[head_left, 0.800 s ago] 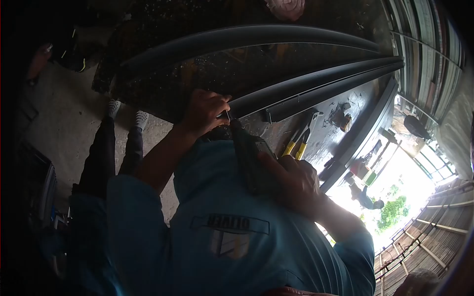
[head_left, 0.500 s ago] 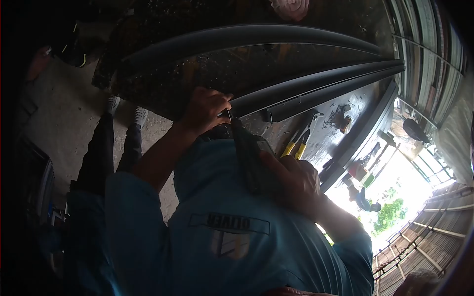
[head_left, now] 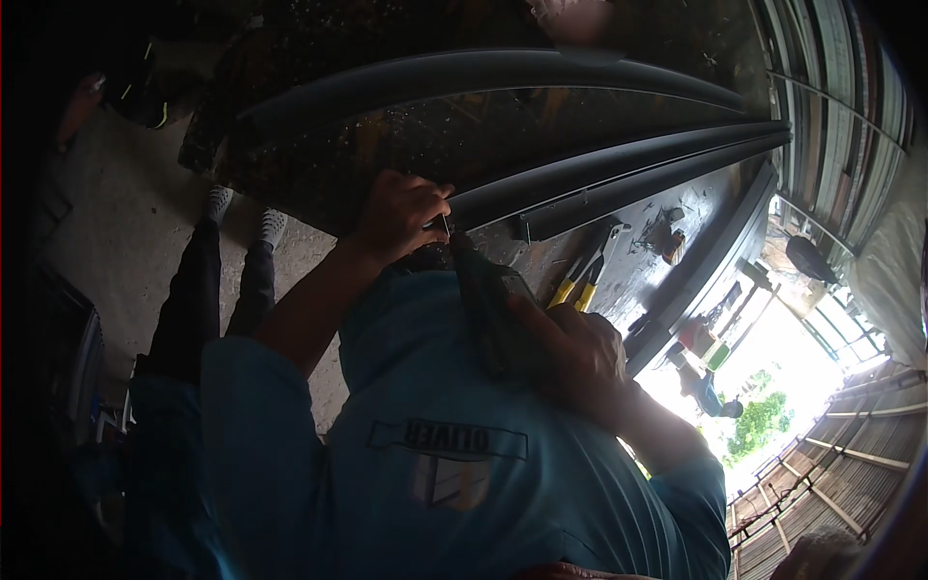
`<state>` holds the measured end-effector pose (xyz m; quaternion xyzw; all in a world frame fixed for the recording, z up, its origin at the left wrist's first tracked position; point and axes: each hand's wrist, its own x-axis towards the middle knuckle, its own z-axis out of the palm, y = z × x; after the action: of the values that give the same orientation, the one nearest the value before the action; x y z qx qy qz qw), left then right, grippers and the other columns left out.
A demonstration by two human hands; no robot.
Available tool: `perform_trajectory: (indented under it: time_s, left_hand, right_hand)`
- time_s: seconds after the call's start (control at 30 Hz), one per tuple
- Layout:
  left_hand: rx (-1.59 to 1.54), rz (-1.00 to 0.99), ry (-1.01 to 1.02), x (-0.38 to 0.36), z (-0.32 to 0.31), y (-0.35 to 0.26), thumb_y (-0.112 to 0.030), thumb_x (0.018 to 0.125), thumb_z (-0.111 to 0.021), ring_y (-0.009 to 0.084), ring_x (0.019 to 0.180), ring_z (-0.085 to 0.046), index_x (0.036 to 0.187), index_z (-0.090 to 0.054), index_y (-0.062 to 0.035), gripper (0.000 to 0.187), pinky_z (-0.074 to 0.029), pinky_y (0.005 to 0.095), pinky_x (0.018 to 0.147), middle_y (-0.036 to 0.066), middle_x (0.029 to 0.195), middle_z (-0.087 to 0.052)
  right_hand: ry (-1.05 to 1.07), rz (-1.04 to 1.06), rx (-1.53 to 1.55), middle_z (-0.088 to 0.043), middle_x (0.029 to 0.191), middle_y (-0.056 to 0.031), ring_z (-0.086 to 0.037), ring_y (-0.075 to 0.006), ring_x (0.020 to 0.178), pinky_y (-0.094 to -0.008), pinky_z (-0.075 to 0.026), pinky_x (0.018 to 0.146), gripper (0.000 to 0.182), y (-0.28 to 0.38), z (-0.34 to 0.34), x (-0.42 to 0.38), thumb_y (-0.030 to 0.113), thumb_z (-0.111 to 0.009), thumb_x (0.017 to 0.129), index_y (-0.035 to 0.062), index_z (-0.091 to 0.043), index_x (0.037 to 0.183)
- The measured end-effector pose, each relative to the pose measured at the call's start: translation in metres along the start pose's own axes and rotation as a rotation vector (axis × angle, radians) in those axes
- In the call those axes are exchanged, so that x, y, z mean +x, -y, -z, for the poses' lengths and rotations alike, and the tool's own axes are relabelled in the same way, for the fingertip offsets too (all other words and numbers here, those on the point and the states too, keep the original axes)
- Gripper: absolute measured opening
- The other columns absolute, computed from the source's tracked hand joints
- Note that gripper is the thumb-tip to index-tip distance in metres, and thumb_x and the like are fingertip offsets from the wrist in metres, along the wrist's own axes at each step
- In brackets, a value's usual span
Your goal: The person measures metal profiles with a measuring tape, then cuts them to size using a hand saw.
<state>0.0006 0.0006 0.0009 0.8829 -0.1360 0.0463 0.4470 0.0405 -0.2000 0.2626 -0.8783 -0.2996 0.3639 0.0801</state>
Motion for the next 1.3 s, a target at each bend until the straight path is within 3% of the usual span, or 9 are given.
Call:
perform_trajectory:
  time_s: [0.07, 0.17, 0.27, 0.8, 0.87, 0.9, 1.2, 1.27, 1.3]
  left_hand:
    - [0.014, -0.002, -0.002, 0.000, 0.000, 0.000, -0.030, 0.051, -0.089, 0.0114, 0.101, -0.061, 0.091, -0.061, -0.0180, 0.050, -0.041, 0.0389, 0.090, -0.007, 0.111, -0.068]
    - [0.007, -0.006, -0.007, -0.001, 0.000, 0.000, -0.030, 0.052, -0.089, 0.0117, 0.102, -0.061, 0.092, -0.061, -0.0181, 0.050, -0.041, 0.0391, 0.090, -0.007, 0.111, -0.068]
    - [-0.007, -0.015, -0.062, 0.001, 0.000, -0.001, -0.022, 0.043, -0.091, 0.0124, 0.099, -0.063, 0.090, -0.062, -0.0186, 0.055, -0.042, 0.0382, 0.085, -0.006, 0.105, -0.070]
    - [-0.008, -0.011, -0.003, -0.001, 0.000, 0.001, -0.027, 0.048, -0.090, 0.0122, 0.103, -0.061, 0.091, -0.062, -0.0190, 0.052, -0.041, 0.0391, 0.088, -0.009, 0.110, -0.069]
    - [0.042, -0.027, -0.013, -0.001, 0.001, 0.000, -0.033, 0.052, -0.089, 0.0123, 0.102, -0.061, 0.090, -0.063, -0.0185, 0.049, -0.041, 0.0381, 0.089, -0.007, 0.108, -0.070]
    - [0.044, -0.039, -0.001, -0.002, 0.001, -0.002, -0.033, 0.052, -0.089, 0.0123, 0.102, -0.061, 0.090, -0.063, -0.0185, 0.049, -0.041, 0.0381, 0.089, -0.007, 0.108, -0.070]
    - [0.080, -0.082, -0.054, 0.000, -0.005, -0.003, -0.034, 0.052, -0.090, 0.0162, 0.102, -0.063, 0.089, -0.060, -0.0158, 0.051, -0.041, 0.0409, 0.089, 0.000, 0.109, -0.070]
    - [0.124, -0.079, -0.082, 0.002, -0.003, -0.009, -0.034, 0.052, -0.092, 0.0192, 0.103, -0.062, 0.091, -0.063, -0.0159, 0.052, -0.041, 0.0416, 0.091, 0.000, 0.108, -0.070]
    - [0.136, -0.086, -0.076, 0.003, -0.004, -0.012, -0.034, 0.052, -0.092, 0.0192, 0.103, -0.062, 0.091, -0.063, -0.0159, 0.052, -0.041, 0.0416, 0.091, 0.000, 0.108, -0.070]
  right_hand:
    - [0.037, 0.026, 0.014, -0.058, 0.084, -0.0134, -0.064, -0.0313, 0.067, -0.0436, -0.053, 0.060, 0.083, -0.003, -0.001, -0.002, 0.010, -0.073, 0.067, 0.0241, -0.045, 0.144]
    - [-0.029, 0.009, 0.044, -0.058, 0.083, -0.0123, -0.064, -0.0306, 0.066, -0.0430, -0.053, 0.060, 0.083, -0.004, -0.006, -0.004, 0.010, -0.073, 0.066, 0.0243, -0.046, 0.143]
    - [-0.016, 0.045, -0.022, -0.059, 0.083, -0.0123, -0.065, -0.0304, 0.066, -0.0429, -0.053, 0.060, 0.083, -0.004, -0.008, -0.005, 0.010, -0.073, 0.066, 0.0232, -0.046, 0.143]
    - [-0.098, -0.087, 0.133, -0.066, 0.088, -0.0151, -0.070, -0.0327, 0.079, -0.0436, -0.056, 0.066, 0.079, -0.004, -0.013, -0.002, 0.009, -0.075, 0.067, 0.0138, -0.047, 0.141]
    - [-0.201, -0.073, 0.093, -0.070, 0.080, -0.0180, -0.073, -0.0290, 0.068, -0.0382, -0.057, 0.058, 0.047, 0.001, -0.012, -0.002, 0.029, -0.077, 0.082, 0.0057, -0.062, 0.120]
    - [-0.211, -0.081, 0.104, -0.070, 0.080, -0.0180, -0.073, -0.0290, 0.068, -0.0382, -0.057, 0.058, 0.047, 0.000, -0.014, -0.006, 0.029, -0.077, 0.082, 0.0057, -0.062, 0.120]
    - [-0.388, -0.245, 0.439, -0.071, 0.101, -0.0190, -0.072, -0.0294, 0.091, -0.0368, -0.058, 0.076, 0.051, -0.026, -0.031, -0.072, 0.013, -0.076, 0.080, 0.0033, -0.057, 0.126]
    - [-0.508, -0.284, 0.505, -0.070, 0.101, -0.0219, -0.071, -0.0371, 0.093, -0.0398, -0.057, 0.076, 0.058, -0.044, -0.032, -0.094, 0.009, -0.073, 0.078, 0.0041, -0.053, 0.131]
    - [-0.528, -0.310, 0.523, -0.070, 0.106, -0.0207, -0.070, -0.0311, 0.099, -0.0372, -0.056, 0.081, 0.062, -0.065, -0.043, -0.112, 0.004, -0.072, 0.075, 0.0041, -0.051, 0.134]
